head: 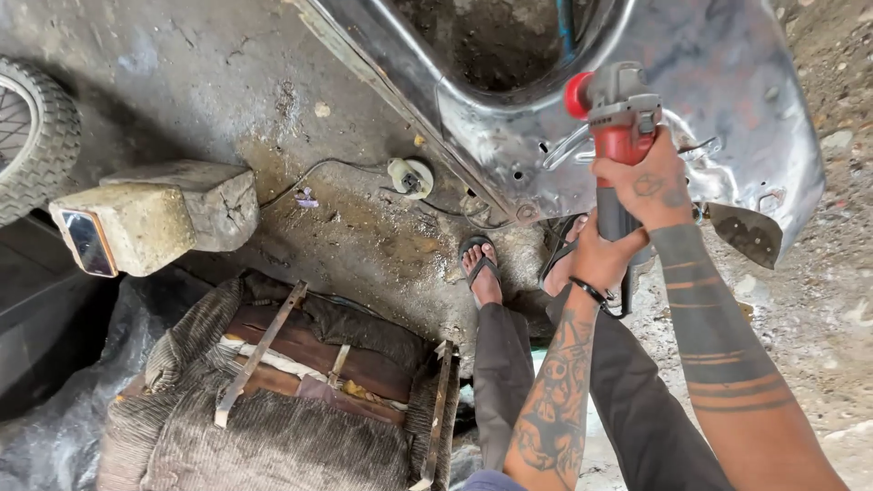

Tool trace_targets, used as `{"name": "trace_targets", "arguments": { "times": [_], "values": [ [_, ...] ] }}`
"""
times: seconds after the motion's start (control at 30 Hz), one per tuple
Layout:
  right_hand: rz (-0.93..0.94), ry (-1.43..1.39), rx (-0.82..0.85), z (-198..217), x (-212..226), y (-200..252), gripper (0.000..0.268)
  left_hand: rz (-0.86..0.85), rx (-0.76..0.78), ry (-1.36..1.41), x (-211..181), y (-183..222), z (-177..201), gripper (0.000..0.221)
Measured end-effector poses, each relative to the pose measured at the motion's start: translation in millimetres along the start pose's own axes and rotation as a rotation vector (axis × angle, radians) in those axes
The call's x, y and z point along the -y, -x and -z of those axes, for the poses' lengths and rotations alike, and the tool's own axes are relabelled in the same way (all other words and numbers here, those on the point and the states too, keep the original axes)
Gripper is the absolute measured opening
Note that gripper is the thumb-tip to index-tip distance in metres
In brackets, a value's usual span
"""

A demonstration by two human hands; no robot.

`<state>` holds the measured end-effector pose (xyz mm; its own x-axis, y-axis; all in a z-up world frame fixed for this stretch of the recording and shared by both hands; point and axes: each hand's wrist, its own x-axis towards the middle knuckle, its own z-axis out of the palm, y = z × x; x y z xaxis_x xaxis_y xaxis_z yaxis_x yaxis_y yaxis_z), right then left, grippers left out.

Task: Using an electric angle grinder to sand and strip paint from a large metal automotive panel

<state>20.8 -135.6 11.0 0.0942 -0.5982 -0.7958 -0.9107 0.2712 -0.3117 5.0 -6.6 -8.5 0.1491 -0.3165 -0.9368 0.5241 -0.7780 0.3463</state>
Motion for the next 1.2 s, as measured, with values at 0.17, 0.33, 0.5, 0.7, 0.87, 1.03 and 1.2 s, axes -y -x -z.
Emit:
{"name": "trace_targets", "arguments": {
  "times": [0.17,0.33,0.5,0.7,0.87,1.03,1.2],
  "values": [
    [0.034,0.023,0.007,-16.9,15.2,7.3,0.073,-0.093,-0.064,0.226,30.9,-11.3,4.2,0.058],
    [0.026,-0.079,0.149,-41.6,26.4,35.0,0.073,-0.099,-0.106,0.272,58.5,-2.8,27.6,0.054],
    [-0.073,-0.084,0.062,-18.7,2.3,20.8,0.074,-0.064,-0.027,0.051,30.1,9.6,19.6,0.067],
    [-0.039,-0.020,-0.147,65.0,2.1,-12.4,0.065,-0.097,0.162,0.212,4.8,-49.2,-60.3,0.067],
    [0.054,0.012,-0.262,105.5,27.7,-45.3,0.069,-0.107,0.317,0.346,-71.1,-65.7,-83.4,0.074],
    [0.091,0.103,-0.215,126.8,62.1,-79.2,0.067,-0.068,0.310,0.401,-120.7,-90.6,-91.3,0.066],
    [0.324,0.372,-0.325,124.0,71.2,-136.8,0.073,-0.129,0.251,0.705,-137.4,-145.3,-121.9,0.042]
  ]
}}
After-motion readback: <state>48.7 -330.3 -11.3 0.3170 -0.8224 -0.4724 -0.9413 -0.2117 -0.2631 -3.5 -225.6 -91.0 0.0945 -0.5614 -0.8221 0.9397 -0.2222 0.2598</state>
